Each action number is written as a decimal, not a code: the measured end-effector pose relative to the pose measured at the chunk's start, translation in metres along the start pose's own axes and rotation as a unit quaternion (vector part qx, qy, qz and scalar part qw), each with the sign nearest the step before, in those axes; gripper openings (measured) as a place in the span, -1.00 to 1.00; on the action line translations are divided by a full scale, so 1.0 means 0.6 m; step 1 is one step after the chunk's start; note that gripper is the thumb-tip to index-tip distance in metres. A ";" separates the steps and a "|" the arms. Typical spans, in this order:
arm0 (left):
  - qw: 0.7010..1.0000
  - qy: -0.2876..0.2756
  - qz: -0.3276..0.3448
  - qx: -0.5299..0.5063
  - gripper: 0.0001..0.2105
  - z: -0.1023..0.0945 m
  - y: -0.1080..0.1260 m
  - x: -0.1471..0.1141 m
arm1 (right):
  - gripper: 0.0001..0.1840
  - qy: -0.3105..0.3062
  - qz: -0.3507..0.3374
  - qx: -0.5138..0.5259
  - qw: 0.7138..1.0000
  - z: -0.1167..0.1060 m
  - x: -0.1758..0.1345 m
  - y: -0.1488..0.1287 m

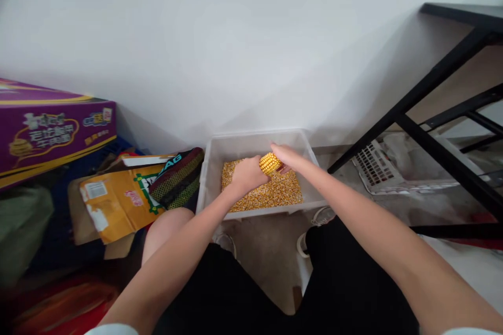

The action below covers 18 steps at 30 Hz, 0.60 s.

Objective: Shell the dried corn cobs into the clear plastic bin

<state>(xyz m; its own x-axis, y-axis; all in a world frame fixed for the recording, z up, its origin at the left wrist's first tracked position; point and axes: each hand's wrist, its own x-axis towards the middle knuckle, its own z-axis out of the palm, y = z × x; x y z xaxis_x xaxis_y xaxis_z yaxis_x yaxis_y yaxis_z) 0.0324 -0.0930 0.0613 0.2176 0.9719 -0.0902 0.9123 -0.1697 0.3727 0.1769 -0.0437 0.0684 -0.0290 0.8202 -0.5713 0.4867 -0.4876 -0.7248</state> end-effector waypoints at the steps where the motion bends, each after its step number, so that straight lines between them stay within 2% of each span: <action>1: 1.000 -0.007 0.006 -0.006 -0.64 0.004 -0.002 0.004 | -0.47 -0.002 -0.014 0.000 1.000 -0.004 0.004 0.004; 5: 0.998 -0.038 0.016 -0.048 -0.65 0.018 -0.020 0.023 | -0.40 -0.011 -0.097 -0.030 0.995 -0.008 0.011 0.013; 8: 0.994 -0.070 0.031 -0.074 -0.63 0.024 -0.037 0.033 | -0.31 0.022 -0.146 -0.169 0.975 -0.003 0.013 0.013; 12: 0.998 -0.039 0.035 -0.045 -0.60 0.029 -0.047 0.032 | -0.35 0.074 -0.161 -0.301 0.937 0.008 0.021 0.006; 18: 1.000 -0.004 -0.006 0.000 -0.62 0.032 -0.043 0.025 | -0.46 0.047 -0.147 -0.323 0.934 0.011 0.039 -0.013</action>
<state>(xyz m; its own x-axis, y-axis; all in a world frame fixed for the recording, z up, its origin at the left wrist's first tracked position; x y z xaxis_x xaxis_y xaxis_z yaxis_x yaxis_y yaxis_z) 0.0187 -0.0773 0.0326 0.2103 0.9722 -0.1027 0.9151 -0.1588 0.3707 0.1668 -0.0229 0.0580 -0.1824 0.9278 -0.3254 0.8956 0.0202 -0.4444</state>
